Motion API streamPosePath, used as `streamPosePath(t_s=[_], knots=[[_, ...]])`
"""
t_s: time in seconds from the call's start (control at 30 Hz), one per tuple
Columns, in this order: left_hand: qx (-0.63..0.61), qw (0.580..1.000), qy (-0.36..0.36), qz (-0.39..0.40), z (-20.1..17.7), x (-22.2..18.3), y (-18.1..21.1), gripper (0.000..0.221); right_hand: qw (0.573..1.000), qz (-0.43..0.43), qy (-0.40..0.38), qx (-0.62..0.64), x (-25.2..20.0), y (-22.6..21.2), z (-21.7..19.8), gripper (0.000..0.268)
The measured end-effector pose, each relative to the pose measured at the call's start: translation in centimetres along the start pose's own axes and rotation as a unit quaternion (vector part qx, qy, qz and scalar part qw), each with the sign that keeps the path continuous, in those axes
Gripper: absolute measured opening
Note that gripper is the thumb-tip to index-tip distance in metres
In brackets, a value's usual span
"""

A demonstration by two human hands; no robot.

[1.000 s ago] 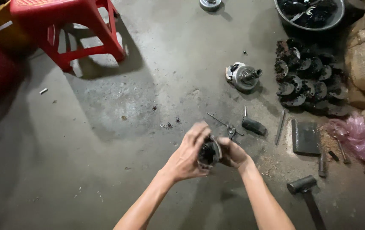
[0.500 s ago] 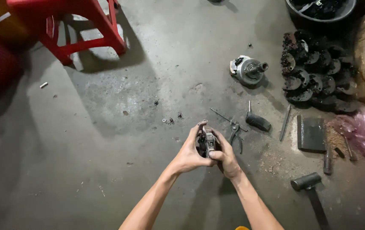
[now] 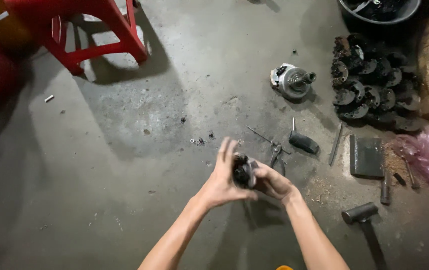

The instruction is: Disassembling and inspecting a motorcycle clutch component using a metal pick

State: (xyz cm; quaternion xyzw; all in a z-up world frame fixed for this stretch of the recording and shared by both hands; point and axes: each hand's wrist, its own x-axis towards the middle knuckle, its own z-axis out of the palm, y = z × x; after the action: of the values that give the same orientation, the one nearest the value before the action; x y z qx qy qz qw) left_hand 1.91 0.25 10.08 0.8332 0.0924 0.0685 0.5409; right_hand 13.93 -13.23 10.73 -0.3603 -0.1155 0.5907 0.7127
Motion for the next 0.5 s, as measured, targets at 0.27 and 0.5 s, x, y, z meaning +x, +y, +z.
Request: streamPosePath(t_s=[0.27,0.5], knots=[[-0.124,0.984,-0.005,-0.128,2.2,0.7,-6.6,0.136,0.983,-0.039,0.131,-0.121,2.1,8.7,-9.1,0.092],[-0.223,0.960,0.005,-0.167,2.6,0.3,-8.8,0.124,0.981,-0.057,0.122,-0.142,1.8,8.5,-7.8,0.094]])
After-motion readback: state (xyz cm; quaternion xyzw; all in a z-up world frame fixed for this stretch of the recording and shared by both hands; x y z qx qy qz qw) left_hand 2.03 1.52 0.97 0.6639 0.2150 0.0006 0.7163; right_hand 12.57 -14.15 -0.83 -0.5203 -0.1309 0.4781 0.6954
